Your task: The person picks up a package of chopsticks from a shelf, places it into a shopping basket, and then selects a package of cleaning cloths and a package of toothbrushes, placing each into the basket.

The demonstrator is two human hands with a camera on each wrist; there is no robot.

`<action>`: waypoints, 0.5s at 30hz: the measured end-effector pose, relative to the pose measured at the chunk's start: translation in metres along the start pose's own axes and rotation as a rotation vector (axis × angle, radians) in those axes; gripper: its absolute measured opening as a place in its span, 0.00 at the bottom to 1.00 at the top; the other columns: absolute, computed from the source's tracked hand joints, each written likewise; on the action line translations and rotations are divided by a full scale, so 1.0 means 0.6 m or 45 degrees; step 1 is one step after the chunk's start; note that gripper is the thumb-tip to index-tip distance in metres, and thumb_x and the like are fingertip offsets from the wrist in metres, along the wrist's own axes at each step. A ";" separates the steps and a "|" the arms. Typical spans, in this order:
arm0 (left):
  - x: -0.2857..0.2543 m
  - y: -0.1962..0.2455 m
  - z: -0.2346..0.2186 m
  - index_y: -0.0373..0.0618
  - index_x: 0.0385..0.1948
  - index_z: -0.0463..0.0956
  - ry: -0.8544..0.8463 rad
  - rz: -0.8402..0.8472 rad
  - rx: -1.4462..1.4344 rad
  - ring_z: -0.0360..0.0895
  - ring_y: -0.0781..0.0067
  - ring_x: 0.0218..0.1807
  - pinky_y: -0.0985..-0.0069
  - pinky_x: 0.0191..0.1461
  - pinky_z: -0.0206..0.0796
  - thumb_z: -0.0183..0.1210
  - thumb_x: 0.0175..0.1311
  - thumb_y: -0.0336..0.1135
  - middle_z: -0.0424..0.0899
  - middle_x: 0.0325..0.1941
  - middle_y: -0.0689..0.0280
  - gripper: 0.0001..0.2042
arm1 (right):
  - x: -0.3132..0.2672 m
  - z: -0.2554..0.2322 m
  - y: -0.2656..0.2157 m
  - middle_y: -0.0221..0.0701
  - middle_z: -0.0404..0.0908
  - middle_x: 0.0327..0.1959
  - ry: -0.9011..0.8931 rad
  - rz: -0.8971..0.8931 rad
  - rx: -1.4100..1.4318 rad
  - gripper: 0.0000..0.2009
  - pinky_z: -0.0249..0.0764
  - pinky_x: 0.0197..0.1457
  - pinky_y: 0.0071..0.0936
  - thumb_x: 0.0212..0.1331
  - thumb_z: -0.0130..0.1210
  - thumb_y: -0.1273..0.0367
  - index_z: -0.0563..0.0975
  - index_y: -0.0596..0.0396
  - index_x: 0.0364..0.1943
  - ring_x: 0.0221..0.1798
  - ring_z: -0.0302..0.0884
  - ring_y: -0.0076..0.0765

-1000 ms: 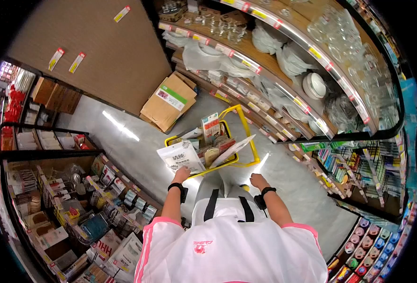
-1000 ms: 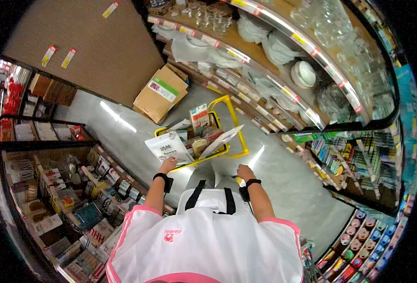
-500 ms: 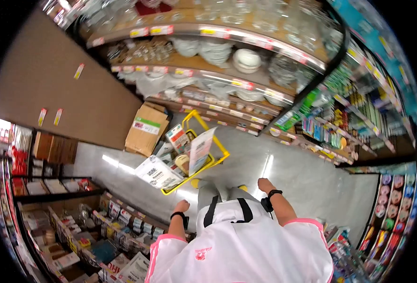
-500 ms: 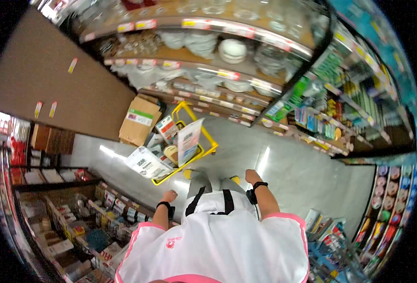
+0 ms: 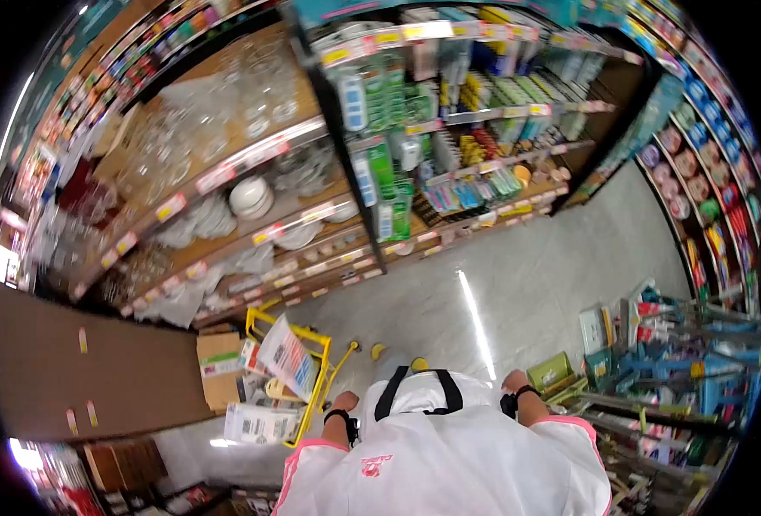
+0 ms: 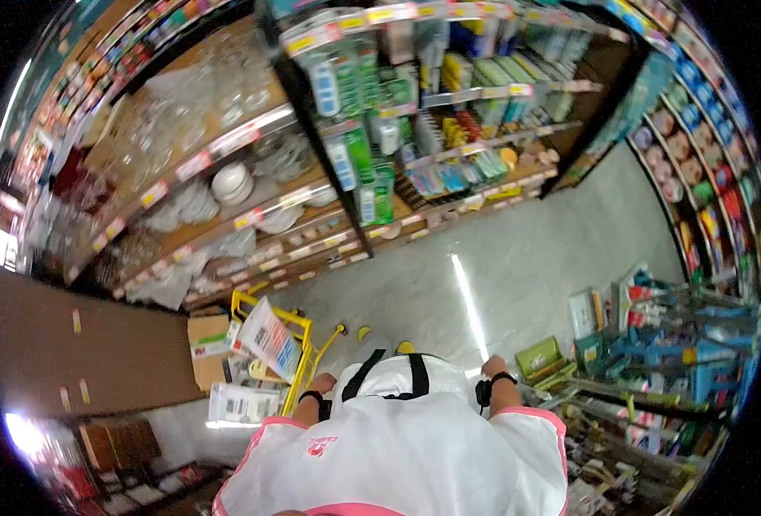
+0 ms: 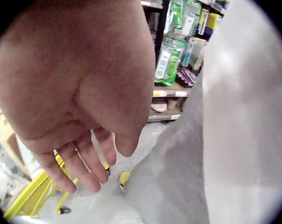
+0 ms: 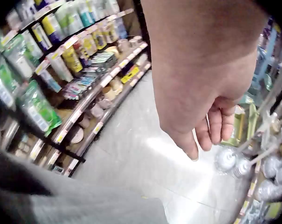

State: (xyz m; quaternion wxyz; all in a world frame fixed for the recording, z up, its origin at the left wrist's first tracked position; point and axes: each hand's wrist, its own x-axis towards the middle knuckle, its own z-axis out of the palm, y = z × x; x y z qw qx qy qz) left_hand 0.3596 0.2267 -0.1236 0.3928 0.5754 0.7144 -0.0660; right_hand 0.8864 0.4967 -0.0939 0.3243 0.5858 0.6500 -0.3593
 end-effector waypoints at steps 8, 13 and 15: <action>0.182 0.128 -0.204 0.40 0.32 0.79 -0.031 -0.121 -0.117 0.75 0.49 0.46 0.61 0.50 0.66 0.46 0.53 0.42 0.79 0.41 0.51 0.16 | -0.139 0.161 0.033 0.34 0.82 0.24 -0.146 0.306 0.359 0.09 0.73 0.34 0.33 0.43 0.60 0.64 0.82 0.54 0.24 0.29 0.79 0.35; 0.340 0.112 -0.189 0.41 0.36 0.79 -0.259 0.212 0.258 0.73 0.49 0.49 0.63 0.52 0.65 0.46 0.54 0.46 0.78 0.43 0.50 0.19 | -0.126 0.189 0.033 0.34 0.81 0.24 -0.039 0.302 0.379 0.09 0.72 0.33 0.34 0.42 0.60 0.64 0.81 0.55 0.23 0.28 0.78 0.36; 0.324 0.192 -0.259 0.41 0.36 0.79 -0.400 0.184 0.309 0.75 0.51 0.46 0.64 0.50 0.66 0.47 0.53 0.46 0.79 0.41 0.50 0.19 | -0.115 0.157 0.036 0.35 0.81 0.24 -0.033 0.344 0.475 0.09 0.72 0.33 0.34 0.42 0.59 0.65 0.81 0.56 0.23 0.28 0.78 0.36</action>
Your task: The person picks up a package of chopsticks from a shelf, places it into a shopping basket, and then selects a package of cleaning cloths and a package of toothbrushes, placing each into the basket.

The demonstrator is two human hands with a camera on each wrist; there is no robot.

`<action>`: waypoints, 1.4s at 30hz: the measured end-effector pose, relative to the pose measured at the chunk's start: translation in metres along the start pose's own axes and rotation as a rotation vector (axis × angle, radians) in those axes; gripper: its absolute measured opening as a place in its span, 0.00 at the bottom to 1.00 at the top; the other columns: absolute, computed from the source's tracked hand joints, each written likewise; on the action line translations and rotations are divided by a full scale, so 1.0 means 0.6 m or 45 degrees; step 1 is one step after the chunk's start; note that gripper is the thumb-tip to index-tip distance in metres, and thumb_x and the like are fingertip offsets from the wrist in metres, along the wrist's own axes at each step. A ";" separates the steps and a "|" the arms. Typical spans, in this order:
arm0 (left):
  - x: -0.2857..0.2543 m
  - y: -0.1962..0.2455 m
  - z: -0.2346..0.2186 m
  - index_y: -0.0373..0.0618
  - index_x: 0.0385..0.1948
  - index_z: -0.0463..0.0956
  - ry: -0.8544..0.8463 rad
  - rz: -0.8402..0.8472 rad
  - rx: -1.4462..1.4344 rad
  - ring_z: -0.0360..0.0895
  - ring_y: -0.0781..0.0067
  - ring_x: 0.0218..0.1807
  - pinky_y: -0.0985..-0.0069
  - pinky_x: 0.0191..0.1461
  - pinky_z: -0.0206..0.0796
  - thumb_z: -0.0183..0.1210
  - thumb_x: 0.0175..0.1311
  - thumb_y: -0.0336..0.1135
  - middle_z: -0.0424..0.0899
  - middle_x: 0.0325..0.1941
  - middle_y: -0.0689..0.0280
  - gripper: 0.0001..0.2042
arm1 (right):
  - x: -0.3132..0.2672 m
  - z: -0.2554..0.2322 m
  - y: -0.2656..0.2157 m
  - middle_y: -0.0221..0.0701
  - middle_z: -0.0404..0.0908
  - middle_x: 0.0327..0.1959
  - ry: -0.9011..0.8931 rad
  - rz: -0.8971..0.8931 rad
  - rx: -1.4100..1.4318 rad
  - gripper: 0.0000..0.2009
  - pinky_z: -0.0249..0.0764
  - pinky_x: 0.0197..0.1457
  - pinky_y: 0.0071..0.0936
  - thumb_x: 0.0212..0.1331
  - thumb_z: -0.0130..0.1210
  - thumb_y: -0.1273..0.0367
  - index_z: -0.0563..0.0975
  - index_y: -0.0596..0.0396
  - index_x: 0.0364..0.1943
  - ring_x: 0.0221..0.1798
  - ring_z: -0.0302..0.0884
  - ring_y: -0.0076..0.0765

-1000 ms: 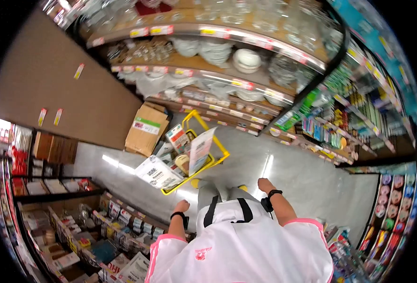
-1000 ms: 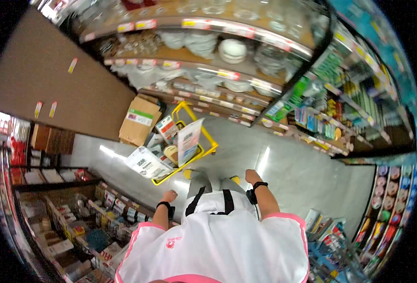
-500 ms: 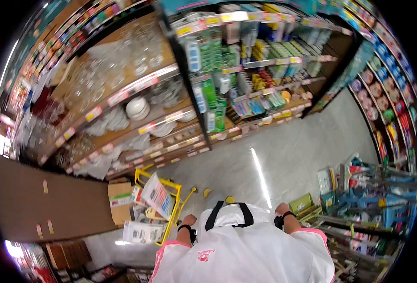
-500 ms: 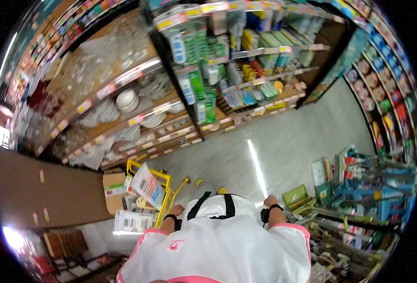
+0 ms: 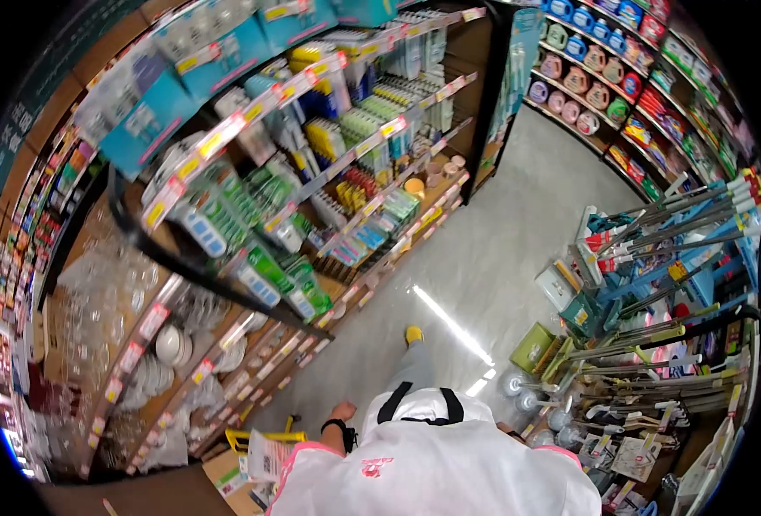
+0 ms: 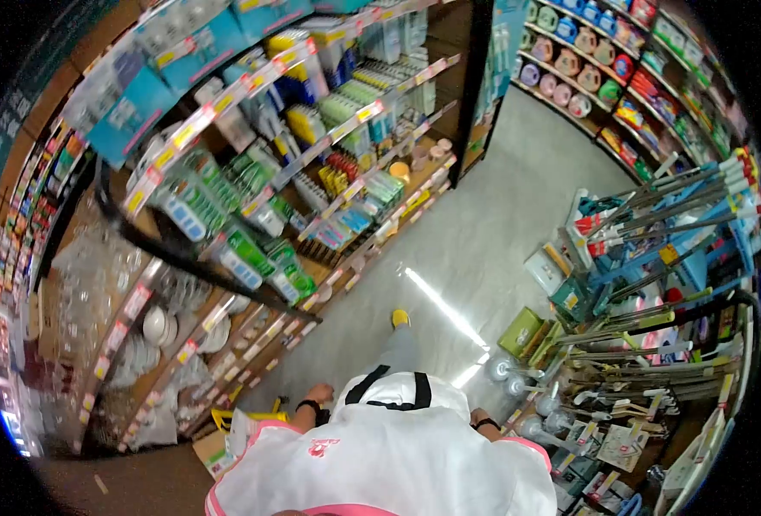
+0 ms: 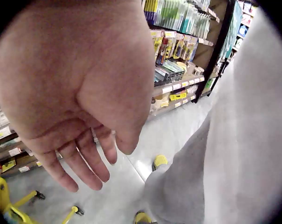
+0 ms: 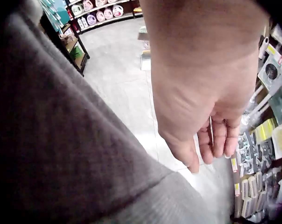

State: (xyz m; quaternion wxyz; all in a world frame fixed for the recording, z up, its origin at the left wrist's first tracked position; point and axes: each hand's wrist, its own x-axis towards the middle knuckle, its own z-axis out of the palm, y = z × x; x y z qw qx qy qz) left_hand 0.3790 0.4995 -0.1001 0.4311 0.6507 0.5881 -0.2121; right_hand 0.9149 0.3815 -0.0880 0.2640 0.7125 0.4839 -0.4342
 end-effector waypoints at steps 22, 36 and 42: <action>0.469 0.260 -0.484 0.38 0.33 0.78 0.067 0.299 0.292 0.74 0.47 0.46 0.61 0.52 0.64 0.47 0.53 0.40 0.78 0.42 0.48 0.16 | 0.235 -0.503 -0.059 0.38 0.81 0.22 0.638 -0.137 0.765 0.09 0.74 0.33 0.33 0.40 0.57 0.63 0.83 0.52 0.23 0.27 0.79 0.41; 0.439 0.528 -0.835 0.38 0.51 0.66 0.418 0.042 -0.584 0.74 0.49 0.48 0.61 0.50 0.65 0.54 0.56 0.40 0.77 0.45 0.48 0.22 | 0.422 -0.687 0.020 0.36 0.82 0.36 -0.017 0.017 0.082 0.14 0.72 0.42 0.38 0.50 0.52 0.56 0.82 0.47 0.32 0.40 0.77 0.44; 0.474 0.616 -0.956 0.38 0.62 0.52 0.780 0.167 -0.751 0.65 0.49 0.60 0.63 0.58 0.61 0.55 0.57 0.38 0.65 0.59 0.45 0.32 | 0.660 -1.183 -0.124 0.39 0.81 0.35 0.222 -0.199 -0.100 0.13 0.73 0.42 0.34 0.48 0.53 0.56 0.82 0.48 0.30 0.39 0.78 0.44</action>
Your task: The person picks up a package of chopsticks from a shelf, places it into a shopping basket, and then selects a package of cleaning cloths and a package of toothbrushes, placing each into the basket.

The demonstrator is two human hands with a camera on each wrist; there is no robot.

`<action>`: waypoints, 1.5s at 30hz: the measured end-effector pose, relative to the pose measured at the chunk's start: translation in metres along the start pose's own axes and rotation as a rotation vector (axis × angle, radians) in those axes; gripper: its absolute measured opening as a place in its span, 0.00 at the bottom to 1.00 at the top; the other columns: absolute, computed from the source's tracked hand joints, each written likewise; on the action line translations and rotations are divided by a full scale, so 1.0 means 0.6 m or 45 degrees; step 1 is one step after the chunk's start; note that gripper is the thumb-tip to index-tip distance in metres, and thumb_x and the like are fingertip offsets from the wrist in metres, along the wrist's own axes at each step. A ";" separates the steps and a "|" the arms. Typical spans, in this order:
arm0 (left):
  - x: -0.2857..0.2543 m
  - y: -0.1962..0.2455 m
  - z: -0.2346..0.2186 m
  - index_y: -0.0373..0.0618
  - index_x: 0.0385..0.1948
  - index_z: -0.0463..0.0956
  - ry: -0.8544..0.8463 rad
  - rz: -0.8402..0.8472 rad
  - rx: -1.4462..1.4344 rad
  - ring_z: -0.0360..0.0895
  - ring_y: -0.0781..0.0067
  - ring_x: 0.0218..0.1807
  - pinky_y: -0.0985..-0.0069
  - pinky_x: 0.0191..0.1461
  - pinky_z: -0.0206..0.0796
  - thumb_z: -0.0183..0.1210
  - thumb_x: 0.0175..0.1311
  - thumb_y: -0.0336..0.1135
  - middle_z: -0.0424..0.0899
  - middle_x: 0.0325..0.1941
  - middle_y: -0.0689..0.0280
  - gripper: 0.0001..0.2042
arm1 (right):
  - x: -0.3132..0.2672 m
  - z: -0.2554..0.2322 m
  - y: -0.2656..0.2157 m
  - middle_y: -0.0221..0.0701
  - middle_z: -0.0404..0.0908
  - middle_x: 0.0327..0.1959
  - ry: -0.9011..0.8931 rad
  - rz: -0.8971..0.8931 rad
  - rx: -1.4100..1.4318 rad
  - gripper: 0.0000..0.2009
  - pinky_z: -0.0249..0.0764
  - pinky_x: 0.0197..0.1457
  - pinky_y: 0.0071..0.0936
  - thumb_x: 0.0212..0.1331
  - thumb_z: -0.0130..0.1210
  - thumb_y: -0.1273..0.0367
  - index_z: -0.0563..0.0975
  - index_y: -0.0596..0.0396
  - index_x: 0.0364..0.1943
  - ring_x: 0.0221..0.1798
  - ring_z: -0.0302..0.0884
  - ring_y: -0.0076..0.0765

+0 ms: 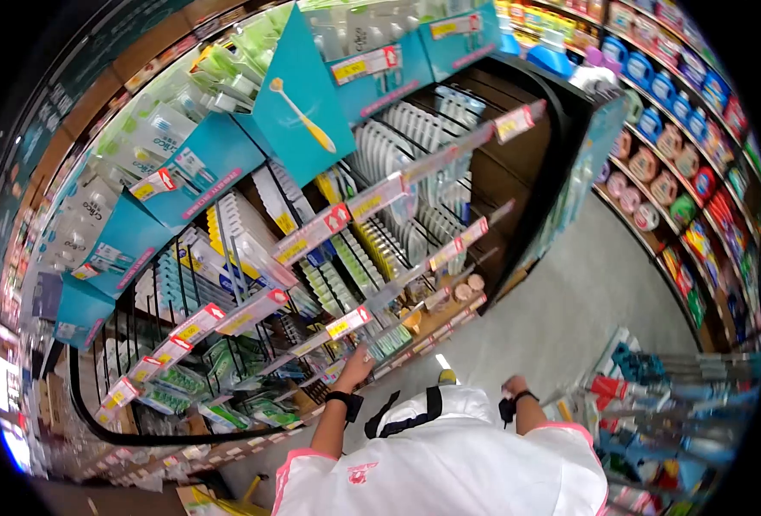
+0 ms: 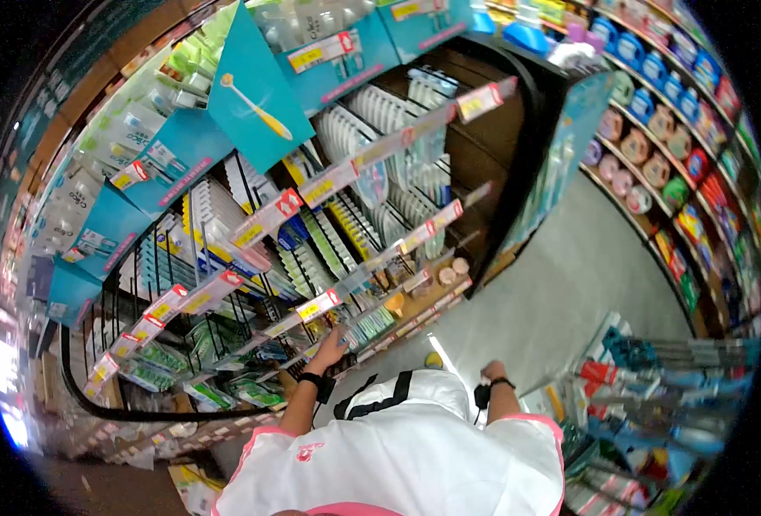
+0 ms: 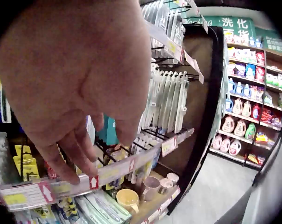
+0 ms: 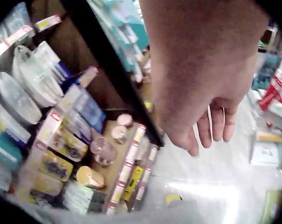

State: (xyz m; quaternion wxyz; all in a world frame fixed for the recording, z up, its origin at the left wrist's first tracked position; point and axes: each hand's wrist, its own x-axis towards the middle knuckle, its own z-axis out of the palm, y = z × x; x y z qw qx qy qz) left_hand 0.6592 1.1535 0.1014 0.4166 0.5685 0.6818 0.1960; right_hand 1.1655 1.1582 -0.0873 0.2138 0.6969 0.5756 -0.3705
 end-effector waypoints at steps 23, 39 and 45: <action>0.124 0.104 0.051 0.33 0.47 0.70 0.507 -0.181 -0.035 0.72 0.45 0.49 0.62 0.52 0.64 0.53 0.58 0.41 0.75 0.44 0.45 0.20 | 0.020 -0.298 -0.624 0.44 0.75 0.30 0.012 -1.623 0.422 0.12 0.67 0.37 0.40 0.55 0.50 0.67 0.69 0.59 0.41 0.34 0.73 0.52; 0.074 0.185 0.014 0.35 0.44 0.73 0.355 -0.211 -0.087 0.78 0.55 0.40 0.67 0.44 0.69 0.48 0.63 0.44 0.81 0.37 0.51 0.19 | -0.089 -0.368 -0.606 0.37 0.77 0.19 -0.182 -1.442 0.404 0.16 0.70 0.30 0.31 0.63 0.45 0.65 0.73 0.64 0.22 0.24 0.75 0.36; 0.067 0.193 0.000 0.35 0.43 0.73 0.328 -0.265 -0.004 0.77 0.53 0.41 0.65 0.44 0.68 0.48 0.63 0.44 0.79 0.38 0.49 0.19 | -0.074 -0.351 -0.610 0.37 0.77 0.20 -0.233 -1.524 0.484 0.13 0.69 0.33 0.32 0.64 0.42 0.68 0.73 0.65 0.30 0.26 0.75 0.37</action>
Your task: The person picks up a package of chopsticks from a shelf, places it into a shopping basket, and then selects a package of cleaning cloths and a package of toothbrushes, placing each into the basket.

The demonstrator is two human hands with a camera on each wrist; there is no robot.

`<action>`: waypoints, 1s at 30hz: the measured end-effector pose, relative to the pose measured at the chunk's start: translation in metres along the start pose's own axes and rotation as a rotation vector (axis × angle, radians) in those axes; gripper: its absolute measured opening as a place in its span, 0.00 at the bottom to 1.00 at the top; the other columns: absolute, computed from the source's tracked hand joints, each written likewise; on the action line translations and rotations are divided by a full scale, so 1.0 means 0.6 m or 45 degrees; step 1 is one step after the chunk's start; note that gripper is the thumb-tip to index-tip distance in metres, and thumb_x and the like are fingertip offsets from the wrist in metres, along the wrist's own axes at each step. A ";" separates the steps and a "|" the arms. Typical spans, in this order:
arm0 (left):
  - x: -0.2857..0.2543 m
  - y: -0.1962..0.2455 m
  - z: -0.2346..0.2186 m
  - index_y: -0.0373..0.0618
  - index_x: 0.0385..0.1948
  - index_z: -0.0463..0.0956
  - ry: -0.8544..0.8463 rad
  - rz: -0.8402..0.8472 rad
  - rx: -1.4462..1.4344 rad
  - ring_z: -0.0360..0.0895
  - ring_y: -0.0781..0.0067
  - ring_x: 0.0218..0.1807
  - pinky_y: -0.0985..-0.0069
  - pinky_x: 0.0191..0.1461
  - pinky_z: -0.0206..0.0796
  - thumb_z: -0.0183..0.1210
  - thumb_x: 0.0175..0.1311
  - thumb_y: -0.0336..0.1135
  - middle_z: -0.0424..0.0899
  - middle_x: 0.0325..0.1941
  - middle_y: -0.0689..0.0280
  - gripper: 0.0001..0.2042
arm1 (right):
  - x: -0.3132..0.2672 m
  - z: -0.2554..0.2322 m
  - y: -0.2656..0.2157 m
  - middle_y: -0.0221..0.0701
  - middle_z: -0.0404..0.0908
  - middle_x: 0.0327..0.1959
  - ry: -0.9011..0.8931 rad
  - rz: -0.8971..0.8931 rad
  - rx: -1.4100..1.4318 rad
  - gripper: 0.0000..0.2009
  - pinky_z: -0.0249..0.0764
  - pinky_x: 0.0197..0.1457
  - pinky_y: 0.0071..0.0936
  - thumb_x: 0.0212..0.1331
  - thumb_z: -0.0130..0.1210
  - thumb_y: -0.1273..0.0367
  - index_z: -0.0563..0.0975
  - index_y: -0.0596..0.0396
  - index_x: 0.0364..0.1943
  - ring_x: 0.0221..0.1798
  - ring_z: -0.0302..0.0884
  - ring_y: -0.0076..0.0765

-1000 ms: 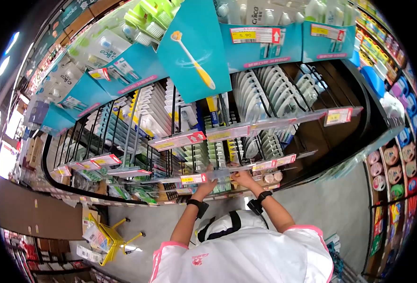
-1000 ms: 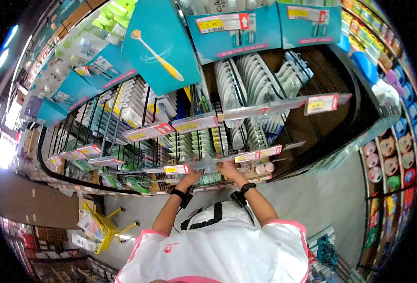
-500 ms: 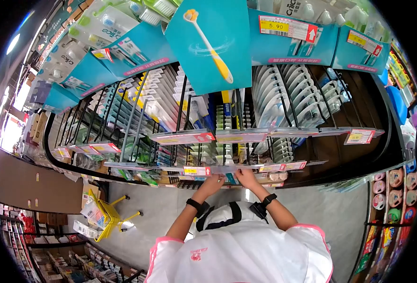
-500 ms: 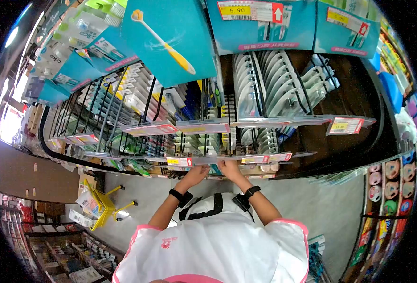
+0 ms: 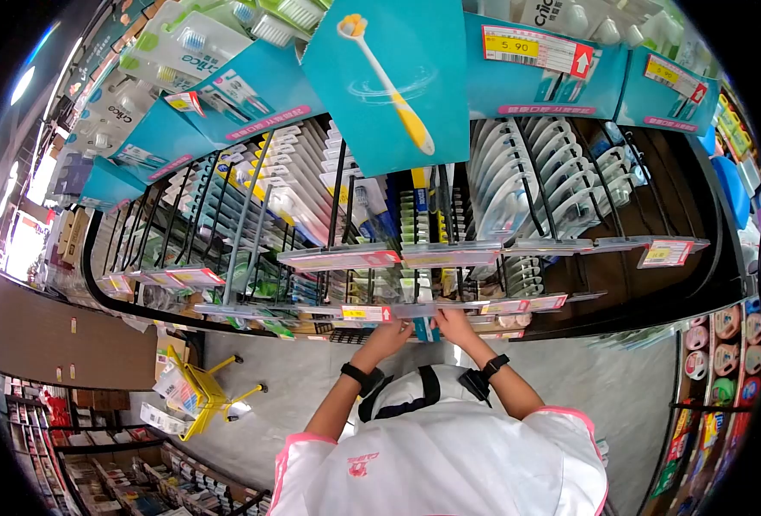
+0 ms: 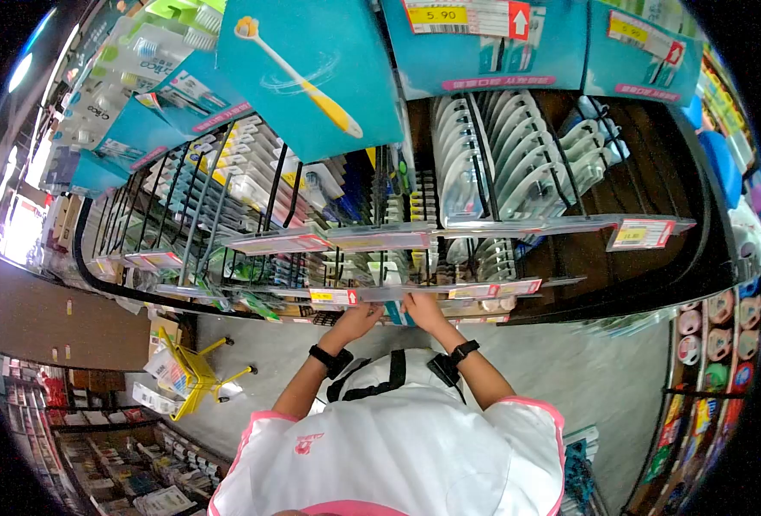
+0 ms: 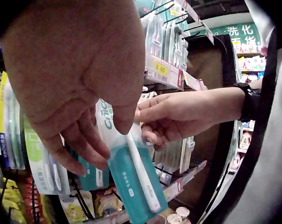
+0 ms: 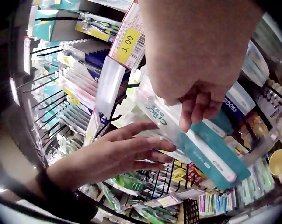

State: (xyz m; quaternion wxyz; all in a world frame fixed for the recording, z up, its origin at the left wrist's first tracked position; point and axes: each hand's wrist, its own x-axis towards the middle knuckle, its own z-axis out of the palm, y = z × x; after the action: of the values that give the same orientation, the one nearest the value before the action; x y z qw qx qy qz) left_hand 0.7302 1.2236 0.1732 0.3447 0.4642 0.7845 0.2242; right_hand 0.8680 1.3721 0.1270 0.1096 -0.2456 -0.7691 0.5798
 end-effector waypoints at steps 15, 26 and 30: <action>0.002 -0.030 0.014 0.32 0.44 0.70 0.000 0.068 -0.044 0.79 0.54 0.39 0.67 0.42 0.70 0.50 0.62 0.40 0.80 0.36 0.49 0.18 | 0.004 0.005 0.004 0.38 0.77 0.21 0.066 -0.026 -0.035 0.11 0.70 0.33 0.33 0.61 0.43 0.69 0.73 0.65 0.31 0.26 0.76 0.39; 0.006 -0.004 0.026 0.33 0.41 0.70 0.060 0.261 -0.031 0.75 0.48 0.43 0.61 0.45 0.67 0.51 0.60 0.40 0.76 0.40 0.45 0.17 | -0.015 -0.032 0.014 0.40 0.75 0.24 0.354 0.287 -0.278 0.08 0.70 0.33 0.35 0.58 0.47 0.69 0.71 0.60 0.35 0.29 0.75 0.45; 0.012 0.039 0.019 0.32 0.42 0.69 0.009 0.267 0.057 0.71 0.42 0.45 0.56 0.47 0.64 0.52 0.57 0.38 0.75 0.41 0.43 0.17 | -0.024 -0.051 0.046 0.42 0.74 0.38 0.510 -0.006 -0.170 0.12 0.69 0.41 0.36 0.55 0.47 0.71 0.67 0.55 0.44 0.40 0.73 0.50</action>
State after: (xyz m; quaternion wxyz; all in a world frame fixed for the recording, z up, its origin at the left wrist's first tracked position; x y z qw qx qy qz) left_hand 0.7496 1.2411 0.1790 0.3060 0.5506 0.7376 0.2431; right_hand 0.9012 1.3959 0.1117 0.2451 -0.3608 -0.7692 0.4670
